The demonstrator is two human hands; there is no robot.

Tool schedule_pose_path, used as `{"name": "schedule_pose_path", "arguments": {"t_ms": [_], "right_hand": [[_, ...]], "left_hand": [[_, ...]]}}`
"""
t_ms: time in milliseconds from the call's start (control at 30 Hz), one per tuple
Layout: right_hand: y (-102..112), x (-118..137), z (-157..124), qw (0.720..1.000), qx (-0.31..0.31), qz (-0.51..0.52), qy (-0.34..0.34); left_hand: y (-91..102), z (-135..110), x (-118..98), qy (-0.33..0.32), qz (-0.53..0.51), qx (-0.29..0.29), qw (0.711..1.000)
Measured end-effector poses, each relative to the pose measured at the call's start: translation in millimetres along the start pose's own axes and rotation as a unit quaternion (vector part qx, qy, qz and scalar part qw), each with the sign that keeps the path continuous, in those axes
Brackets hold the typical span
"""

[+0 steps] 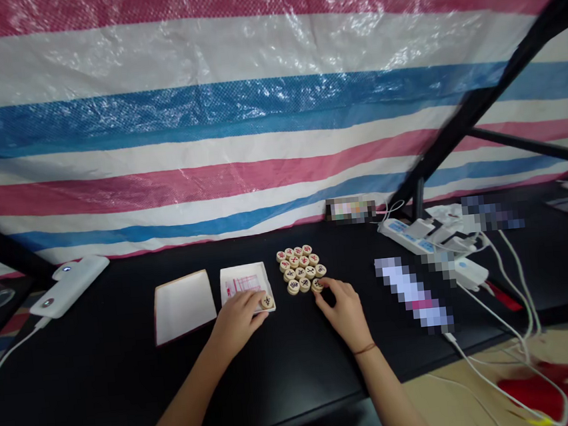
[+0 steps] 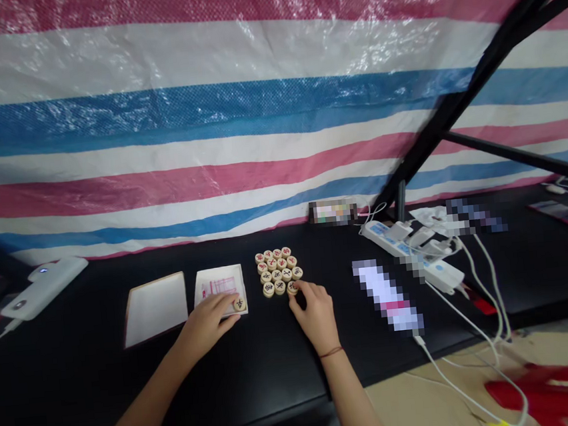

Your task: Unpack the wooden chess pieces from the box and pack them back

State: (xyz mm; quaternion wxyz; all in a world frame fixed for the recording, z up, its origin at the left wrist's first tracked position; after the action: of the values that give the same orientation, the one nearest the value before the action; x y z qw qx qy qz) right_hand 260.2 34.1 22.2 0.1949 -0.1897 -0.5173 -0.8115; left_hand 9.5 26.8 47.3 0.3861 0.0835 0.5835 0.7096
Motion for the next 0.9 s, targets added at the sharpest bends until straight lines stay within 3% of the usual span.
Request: {"name": "schedule_pose_path", "arguments": {"t_ms": [300, 500, 567, 733, 900], "right_hand": [[-3.0, -0.2, 5.1, 1.000, -0.004, -0.006, 0.013], [9.5, 27.1, -4.2, 0.994, -0.083, 0.022, 0.063], [5.1, 46.4, -11.1, 0.993, -0.041, 0.051, 0.100], [-26.0, 85.8, -19.7, 0.976, 0.140, 0.053, 0.161], [-45.7, 90.3, -7.4, 0.959, 0.192, 0.064, 0.196]], "left_hand": [[0.0, 0.3, -3.6, 0.019, -0.001, 0.014, 1.000], [-0.6, 1.4, -6.0, 0.025, 0.002, -0.011, 1.000], [0.7, 3.5, -9.5, 0.013, 0.001, -0.011, 1.000], [4.5, 6.3, -12.1, 0.025, 0.023, 0.026, 0.999], [6.0, 2.6, -5.2, 0.035, 0.016, 0.011, 0.999]]}}
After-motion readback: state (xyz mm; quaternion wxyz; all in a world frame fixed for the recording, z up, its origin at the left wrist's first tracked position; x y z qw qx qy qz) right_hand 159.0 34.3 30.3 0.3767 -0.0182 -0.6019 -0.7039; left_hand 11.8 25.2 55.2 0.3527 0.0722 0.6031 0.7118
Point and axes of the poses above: each hand's wrist, its own z-axis towards the middle knuckle, its own y-axis out of the back of the hand, x = y × z, the point moved 3 cm from there along z, towards the middle knuckle, and after that the axes turned 9 degrees about -y, right-handed, at the moved point
